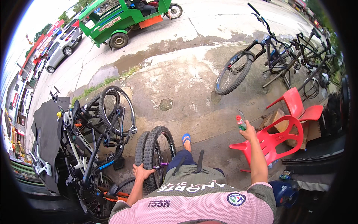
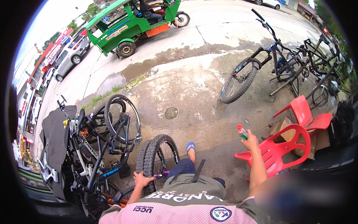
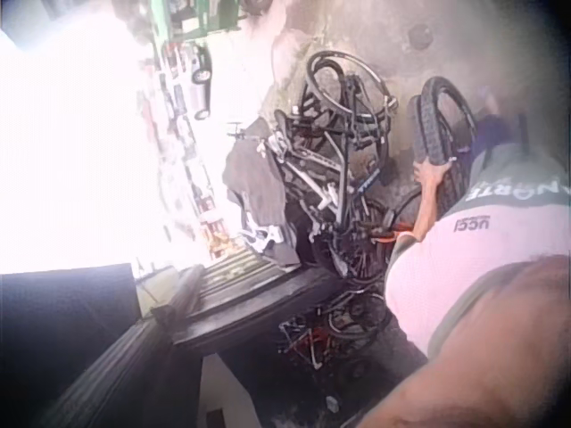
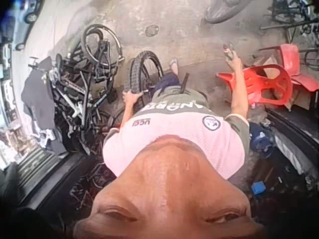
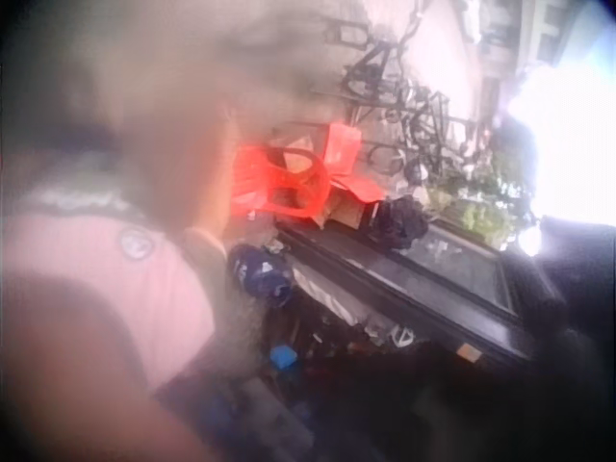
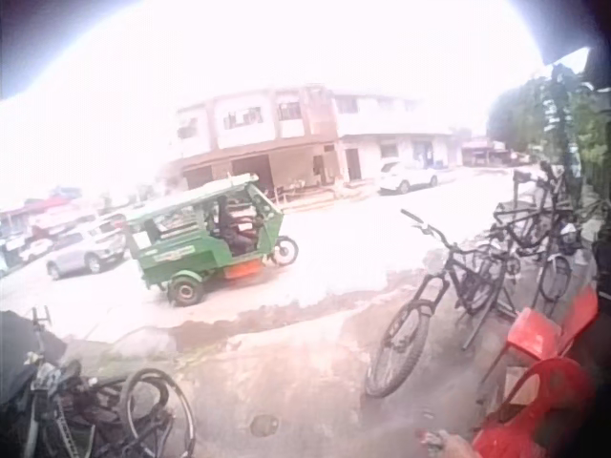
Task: The person removes a bicycle tire from a wheel, carries it outside, and prepares a cleaning solution by mixing water and detergent in a bucket. They then use a sponge to scrub the tire while sitting on the floor.
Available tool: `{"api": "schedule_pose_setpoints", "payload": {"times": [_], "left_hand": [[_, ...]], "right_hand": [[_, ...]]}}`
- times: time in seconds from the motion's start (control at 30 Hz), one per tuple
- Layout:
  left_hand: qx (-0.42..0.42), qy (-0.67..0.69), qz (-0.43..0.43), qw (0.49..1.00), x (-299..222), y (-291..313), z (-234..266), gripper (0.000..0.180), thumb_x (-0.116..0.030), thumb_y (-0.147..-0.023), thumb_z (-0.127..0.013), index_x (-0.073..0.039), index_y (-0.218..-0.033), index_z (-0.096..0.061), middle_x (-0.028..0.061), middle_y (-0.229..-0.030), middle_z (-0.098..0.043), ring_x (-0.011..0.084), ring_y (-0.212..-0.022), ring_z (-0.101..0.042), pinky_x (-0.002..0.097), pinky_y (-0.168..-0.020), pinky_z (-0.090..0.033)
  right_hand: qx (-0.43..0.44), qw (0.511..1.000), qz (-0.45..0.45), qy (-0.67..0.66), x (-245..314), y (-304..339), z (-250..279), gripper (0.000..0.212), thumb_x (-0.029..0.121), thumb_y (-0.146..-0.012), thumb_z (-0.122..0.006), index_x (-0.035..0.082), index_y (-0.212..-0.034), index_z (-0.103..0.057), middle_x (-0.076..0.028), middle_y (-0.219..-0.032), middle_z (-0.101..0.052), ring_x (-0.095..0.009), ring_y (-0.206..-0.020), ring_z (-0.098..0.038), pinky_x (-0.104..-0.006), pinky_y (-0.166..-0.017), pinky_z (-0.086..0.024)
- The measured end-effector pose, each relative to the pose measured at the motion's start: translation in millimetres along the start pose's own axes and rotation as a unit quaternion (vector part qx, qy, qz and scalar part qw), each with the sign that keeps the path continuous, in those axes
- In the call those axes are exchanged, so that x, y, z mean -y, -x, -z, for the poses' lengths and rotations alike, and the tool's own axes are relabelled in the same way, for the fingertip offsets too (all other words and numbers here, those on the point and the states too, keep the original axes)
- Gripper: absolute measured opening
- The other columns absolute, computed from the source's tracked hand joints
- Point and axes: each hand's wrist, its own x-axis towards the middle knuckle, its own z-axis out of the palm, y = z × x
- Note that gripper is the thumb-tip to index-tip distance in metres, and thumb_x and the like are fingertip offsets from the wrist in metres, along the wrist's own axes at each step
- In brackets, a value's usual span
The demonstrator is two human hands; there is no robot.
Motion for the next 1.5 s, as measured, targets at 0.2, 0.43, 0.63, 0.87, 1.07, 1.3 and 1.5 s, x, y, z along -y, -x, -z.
{"api": "schedule_pose_setpoints", "payload": {"times": [0.2,0.43,0.63,0.87,1.07,1.3,1.5], "left_hand": [[-0.016,0.005,0.017,1.0,-153,-165,47,0.114,-0.061,-0.054,-0.091,-0.001,-0.145,-0.058,0.0263,-0.155,-0.033,0.0485,-0.142,-0.041,0.0555,-0.116,-0.039],[-0.027,0.001,0.003,1.0,-340,-310,124,0.111,-0.057,-0.055,-0.091,0.0,-0.145,-0.058,0.0266,-0.155,-0.034,0.049,-0.141,-0.042,0.0539,-0.116,-0.039],[-0.061,-0.005,-0.05,0.997,-525,-437,178,0.106,-0.055,-0.056,-0.091,0.002,-0.14,-0.061,0.03,-0.154,-0.033,0.0491,-0.139,-0.044,0.0549,-0.114,-0.041],[-0.06,-0.033,-0.061,0.996,-742,-578,238,0.107,-0.056,-0.056,-0.09,-0.001,-0.142,-0.06,0.033,-0.159,-0.029,0.0495,-0.143,-0.04,0.054,-0.117,-0.039],[-0.049,-0.057,-0.083,0.994,-935,-695,282,0.11,-0.056,-0.055,-0.092,0.004,-0.141,-0.059,0.0282,-0.154,-0.038,0.0466,-0.139,-0.046,0.0507,-0.115,-0.042],[-0.03,-0.096,-0.183,0.978,-1180,-828,293,0.109,-0.057,-0.054,-0.092,0.005,-0.139,-0.062,0.0343,-0.147,-0.043,0.0479,-0.136,-0.049,0.0517,-0.114,-0.043],[0.003,-0.129,-0.215,0.968,-1393,-867,312,0.109,-0.056,-0.054,-0.092,0.004,-0.14,-0.061,0.0357,-0.153,-0.034,0.0508,-0.139,-0.043,0.0506,-0.115,-0.042]], "right_hand": [[-0.026,0.996,0.06,-0.065,155,-278,11,0.059,0.028,-0.08,-0.077,0.014,-0.131,-0.053,-0.025,-0.107,-0.072,-0.047,-0.105,-0.067,-0.0538,-0.087,-0.053],[0.046,0.984,0.108,-0.132,252,-493,-10,0.066,0.031,-0.079,-0.078,0.013,-0.136,-0.051,-0.027,-0.107,-0.071,-0.048,-0.105,-0.067,-0.0521,-0.09,-0.053],[0.006,0.992,0.071,-0.099,211,-698,25,0.063,0.031,-0.078,-0.077,0.012,-0.133,-0.054,-0.025,-0.11,-0.072,-0.046,-0.107,-0.067,-0.0529,-0.091,-0.053],[-0.005,0.997,-0.019,-0.08,154,-885,101,0.063,0.031,-0.078,-0.078,0.013,-0.133,-0.053,-0.024,-0.109,-0.072,-0.046,-0.106,-0.068,-0.0531,-0.089,-0.053],[-0.057,0.987,-0.11,-0.099,128,-1051,169,0.061,0.03,-0.079,-0.078,0.013,-0.132,-0.053,-0.024,-0.111,-0.073,-0.046,-0.11,-0.067,-0.0532,-0.092,-0.052],[-0.069,0.96,-0.25,-0.106,44,-1175,160,0.064,0.03,-0.077,-0.08,0.014,-0.133,-0.055,-0.023,-0.116,-0.072,-0.045,-0.114,-0.066,-0.0526,-0.094,-0.052],[-0.076,0.915,-0.367,-0.15,3,-1216,184,0.07,0.032,-0.075,-0.082,0.015,-0.137,-0.055,-0.023,-0.121,-0.071,-0.043,-0.118,-0.065,-0.0506,-0.1,-0.051]]}}
